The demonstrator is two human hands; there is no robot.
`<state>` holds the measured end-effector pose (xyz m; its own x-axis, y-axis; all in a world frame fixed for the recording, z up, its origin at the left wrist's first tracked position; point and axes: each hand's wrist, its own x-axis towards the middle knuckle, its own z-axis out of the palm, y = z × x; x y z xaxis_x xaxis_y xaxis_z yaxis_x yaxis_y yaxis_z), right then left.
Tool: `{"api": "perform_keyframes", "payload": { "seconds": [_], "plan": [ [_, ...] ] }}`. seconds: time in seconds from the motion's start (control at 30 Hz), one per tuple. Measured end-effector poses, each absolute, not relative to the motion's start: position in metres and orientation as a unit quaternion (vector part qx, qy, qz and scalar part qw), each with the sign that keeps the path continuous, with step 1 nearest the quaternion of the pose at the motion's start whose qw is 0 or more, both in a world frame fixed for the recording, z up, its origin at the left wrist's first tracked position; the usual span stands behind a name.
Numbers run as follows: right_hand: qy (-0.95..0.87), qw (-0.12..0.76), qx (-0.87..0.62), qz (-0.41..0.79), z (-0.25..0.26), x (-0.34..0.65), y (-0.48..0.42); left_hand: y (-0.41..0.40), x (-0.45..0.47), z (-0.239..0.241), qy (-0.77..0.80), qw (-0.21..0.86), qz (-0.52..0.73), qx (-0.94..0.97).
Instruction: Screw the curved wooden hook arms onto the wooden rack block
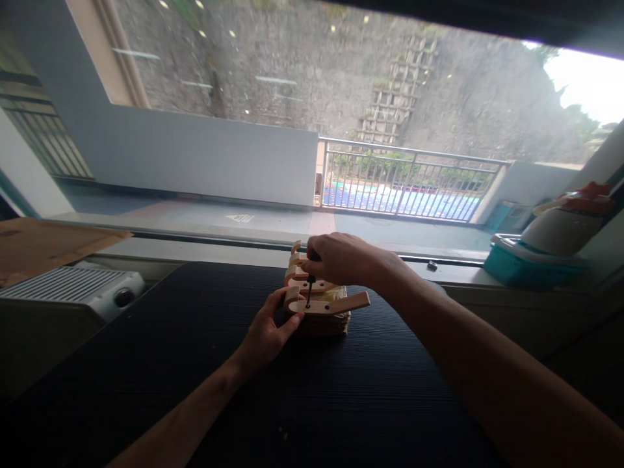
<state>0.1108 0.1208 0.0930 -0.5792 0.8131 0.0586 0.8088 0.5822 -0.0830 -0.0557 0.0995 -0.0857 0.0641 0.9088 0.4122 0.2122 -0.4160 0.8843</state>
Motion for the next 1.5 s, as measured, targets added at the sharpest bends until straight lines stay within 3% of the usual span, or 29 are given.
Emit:
{"api": "perform_keyframes", "payload": {
  "seconds": [1.03, 1.5],
  "plan": [
    [-0.892, 0.08, -0.443, 0.03, 0.087, 0.105, 0.121, 0.099, -0.055, -0.085, 0.43, 0.323, 0.524, 0.66],
    [-0.905, 0.039, -0.423, 0.029, 0.095, 0.11, 0.119, 0.101, -0.055, -0.088, 0.428, 0.323, 0.524, 0.662]
  ]
}}
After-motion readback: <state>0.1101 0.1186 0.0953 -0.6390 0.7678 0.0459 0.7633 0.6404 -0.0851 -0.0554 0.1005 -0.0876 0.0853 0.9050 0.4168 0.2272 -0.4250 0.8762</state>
